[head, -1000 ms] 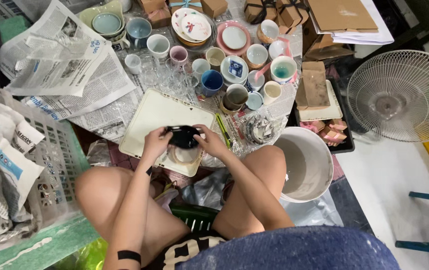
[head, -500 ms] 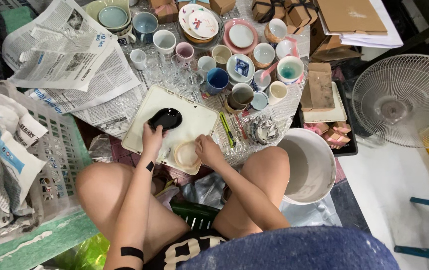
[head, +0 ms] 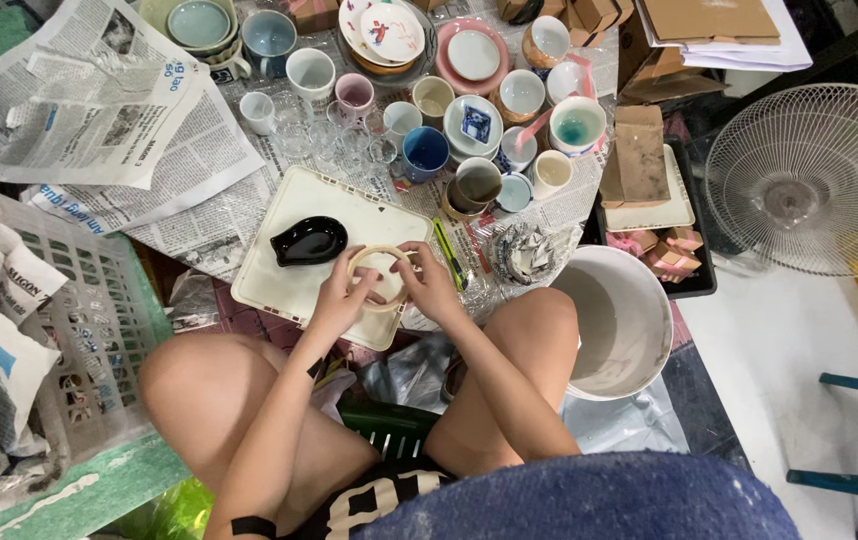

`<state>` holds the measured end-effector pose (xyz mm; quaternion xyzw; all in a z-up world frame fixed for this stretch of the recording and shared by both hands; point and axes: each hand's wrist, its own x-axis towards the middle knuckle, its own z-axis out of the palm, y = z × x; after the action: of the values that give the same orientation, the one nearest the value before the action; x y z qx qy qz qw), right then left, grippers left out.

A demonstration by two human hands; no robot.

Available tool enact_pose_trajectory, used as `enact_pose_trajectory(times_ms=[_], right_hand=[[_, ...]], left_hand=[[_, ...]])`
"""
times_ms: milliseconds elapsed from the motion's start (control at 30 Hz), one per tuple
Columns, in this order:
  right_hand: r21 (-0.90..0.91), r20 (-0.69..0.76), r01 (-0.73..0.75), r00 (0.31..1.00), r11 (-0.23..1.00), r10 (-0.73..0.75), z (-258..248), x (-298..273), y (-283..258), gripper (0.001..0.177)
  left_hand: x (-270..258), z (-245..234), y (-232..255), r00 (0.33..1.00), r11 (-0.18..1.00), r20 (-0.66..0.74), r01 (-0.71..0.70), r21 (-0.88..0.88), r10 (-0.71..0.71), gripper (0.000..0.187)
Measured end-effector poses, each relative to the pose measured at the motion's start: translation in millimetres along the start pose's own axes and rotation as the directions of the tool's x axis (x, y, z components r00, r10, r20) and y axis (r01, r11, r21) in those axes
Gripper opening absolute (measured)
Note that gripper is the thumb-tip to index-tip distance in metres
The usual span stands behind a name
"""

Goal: The person sits cross-legged and wraps small ceramic items, including a white bowl and a black pitcher, using newspaper and clear tape. They fold the newspaper around each item, secure it with tape, and place the wrapped items on a tray.

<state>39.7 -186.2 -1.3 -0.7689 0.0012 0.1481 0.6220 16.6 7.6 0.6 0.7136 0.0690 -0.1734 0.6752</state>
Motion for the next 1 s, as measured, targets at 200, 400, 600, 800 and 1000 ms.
enact_pose_trajectory(times_ms=[200,400,600,800,1000], right_hand=[[0.094,0.009,0.125,0.992,0.988,-0.126,-6.6,8.6,20.1,0.040],[-0.027,0.025,-0.074,0.997,0.997,0.075,-14.6,9.9,18.0,0.037],[-0.476,-0.082,0.012,0.995,0.880,-0.058,-18.1,15.9,13.9,0.032],[-0.629,-0.212,-0.037,0.969,0.776,-0.126,-10.7,33.4,7.2,0.028],[-0.651,-0.236,0.044,0.937,0.758,-0.257,-11.8,33.3,18.8,0.030]], left_hand=[[27.7,-2.2,-47.5,0.979,0.815,-0.024,0.156,-0.557,-0.204,0.040],[8.8,9.3,-24.3,0.979,0.939,-0.044,0.203,0.279,-0.199,0.054],[6.4,-32.2,22.4,0.943,0.651,-0.197,-0.028,0.758,0.269,0.039],[16.5,-152.0,83.7,0.723,0.371,-0.344,0.129,0.920,0.599,0.031],[45.1,-229.8,62.9,0.742,0.557,-0.451,0.127,0.821,0.496,0.065]])
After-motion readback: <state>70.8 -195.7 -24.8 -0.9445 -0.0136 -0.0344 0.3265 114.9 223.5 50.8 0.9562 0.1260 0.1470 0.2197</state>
